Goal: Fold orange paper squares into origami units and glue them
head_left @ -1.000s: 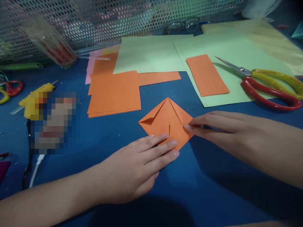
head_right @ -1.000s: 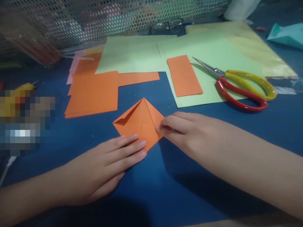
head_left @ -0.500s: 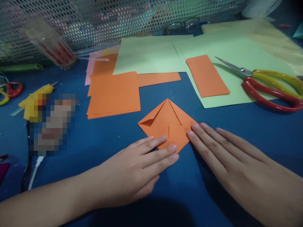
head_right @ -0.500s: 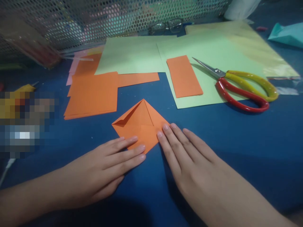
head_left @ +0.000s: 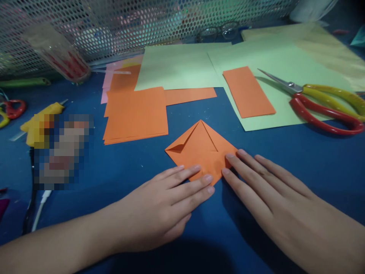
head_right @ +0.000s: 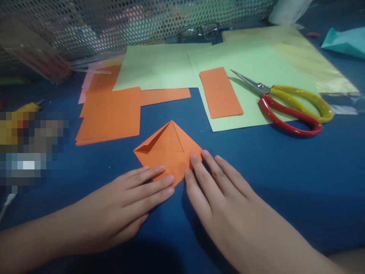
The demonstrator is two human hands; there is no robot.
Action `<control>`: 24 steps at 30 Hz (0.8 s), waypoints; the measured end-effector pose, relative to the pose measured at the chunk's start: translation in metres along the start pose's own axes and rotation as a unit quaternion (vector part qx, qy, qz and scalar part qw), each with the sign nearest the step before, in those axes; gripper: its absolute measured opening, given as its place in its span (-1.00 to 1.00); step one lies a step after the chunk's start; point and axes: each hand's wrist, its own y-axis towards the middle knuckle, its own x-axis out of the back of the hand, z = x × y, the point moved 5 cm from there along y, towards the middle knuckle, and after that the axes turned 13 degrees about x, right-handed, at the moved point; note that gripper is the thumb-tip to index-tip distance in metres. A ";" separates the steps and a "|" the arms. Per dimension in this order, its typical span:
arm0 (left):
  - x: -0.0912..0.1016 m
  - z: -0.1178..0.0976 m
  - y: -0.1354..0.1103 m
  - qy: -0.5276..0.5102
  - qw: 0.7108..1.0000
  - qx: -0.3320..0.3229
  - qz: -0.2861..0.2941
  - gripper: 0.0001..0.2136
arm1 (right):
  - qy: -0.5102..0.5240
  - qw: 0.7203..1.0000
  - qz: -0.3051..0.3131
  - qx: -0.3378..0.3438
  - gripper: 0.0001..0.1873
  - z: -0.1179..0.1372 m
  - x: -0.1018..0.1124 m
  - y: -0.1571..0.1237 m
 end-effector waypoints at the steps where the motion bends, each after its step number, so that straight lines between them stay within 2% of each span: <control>1: 0.000 0.000 0.000 0.000 1.000 0.002 0.003 -0.59 | 0.001 1.000 -0.001 -0.001 -0.47 0.000 0.000 0.000; 8: -0.002 -0.001 0.000 -0.003 0.999 0.014 0.041 -0.53 | 0.023 1.000 0.016 0.005 -0.46 -0.006 -0.002 0.004; 13: -0.003 0.002 -0.001 -0.007 0.999 0.038 0.034 -0.46 | 0.102 0.995 0.002 -0.015 -0.44 -0.027 -0.007 0.005; 19: -0.004 0.004 -0.003 -0.024 0.998 0.024 0.046 -0.42 | 0.245 0.963 -0.023 -0.110 -0.68 -0.064 -0.011 0.009; 24: -0.006 0.002 -0.004 -0.009 0.997 0.031 0.074 -0.42 | 0.301 0.945 -0.037 -0.121 -0.74 -0.077 -0.013 0.009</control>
